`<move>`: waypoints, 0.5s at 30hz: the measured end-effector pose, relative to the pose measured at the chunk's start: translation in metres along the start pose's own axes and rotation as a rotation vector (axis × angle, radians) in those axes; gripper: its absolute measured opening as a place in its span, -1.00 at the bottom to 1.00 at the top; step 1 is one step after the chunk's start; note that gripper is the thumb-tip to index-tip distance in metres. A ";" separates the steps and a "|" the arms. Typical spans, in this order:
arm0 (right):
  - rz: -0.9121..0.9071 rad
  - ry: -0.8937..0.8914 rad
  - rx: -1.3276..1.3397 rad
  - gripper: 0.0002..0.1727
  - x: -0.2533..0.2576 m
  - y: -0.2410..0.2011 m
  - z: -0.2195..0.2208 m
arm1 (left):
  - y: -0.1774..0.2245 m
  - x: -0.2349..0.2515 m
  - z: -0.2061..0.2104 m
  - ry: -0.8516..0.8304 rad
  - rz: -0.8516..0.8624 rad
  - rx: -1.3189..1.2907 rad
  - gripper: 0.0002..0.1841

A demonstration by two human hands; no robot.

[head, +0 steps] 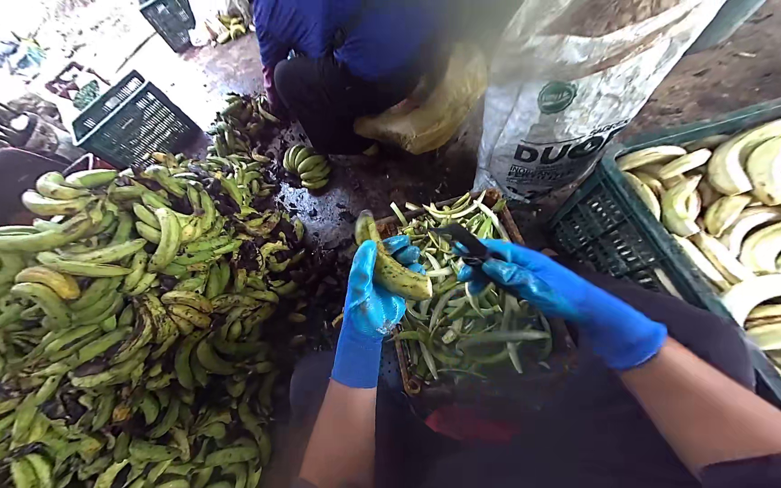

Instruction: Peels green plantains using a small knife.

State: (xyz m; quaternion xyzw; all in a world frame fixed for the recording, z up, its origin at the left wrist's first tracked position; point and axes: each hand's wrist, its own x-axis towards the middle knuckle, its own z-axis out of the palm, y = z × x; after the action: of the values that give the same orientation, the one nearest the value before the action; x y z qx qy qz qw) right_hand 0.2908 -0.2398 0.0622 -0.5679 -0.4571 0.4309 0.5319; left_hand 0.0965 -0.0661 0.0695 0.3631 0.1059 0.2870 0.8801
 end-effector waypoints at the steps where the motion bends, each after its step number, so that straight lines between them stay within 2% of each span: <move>1: -0.090 -0.008 -0.091 -0.48 0.007 -0.008 -0.012 | 0.003 0.006 0.004 -0.026 -0.006 -0.006 -0.50; 3: -0.187 0.035 -0.285 -0.43 0.022 -0.012 -0.029 | 0.007 0.015 0.006 -0.075 -0.076 -0.055 -0.44; 5: -0.179 0.152 -0.395 -0.46 0.037 0.001 -0.032 | 0.004 0.019 0.003 -0.092 -0.122 -0.112 -0.45; 7: -0.152 0.305 -0.499 -0.50 0.046 0.015 -0.020 | -0.003 0.022 0.002 -0.036 -0.111 -0.147 -0.51; 9: -0.277 0.383 -0.695 -0.42 0.040 0.018 -0.001 | -0.008 0.022 -0.002 0.042 -0.084 -0.121 -0.56; 12: -0.483 0.363 -0.918 -0.39 0.021 0.008 0.019 | -0.006 0.024 -0.002 0.113 -0.036 0.003 -0.54; 13: -0.491 0.344 -0.926 -0.40 0.018 0.006 0.023 | -0.005 0.024 0.003 0.146 -0.024 0.049 -0.53; 15: -0.471 0.405 -0.928 -0.45 0.023 0.004 0.024 | -0.010 0.020 0.011 0.095 -0.046 0.080 -0.52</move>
State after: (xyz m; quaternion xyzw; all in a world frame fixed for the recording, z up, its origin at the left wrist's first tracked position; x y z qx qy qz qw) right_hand 0.2725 -0.2121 0.0566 -0.6965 -0.6021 -0.0639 0.3851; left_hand 0.1211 -0.0669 0.0710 0.3814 0.1674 0.2792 0.8652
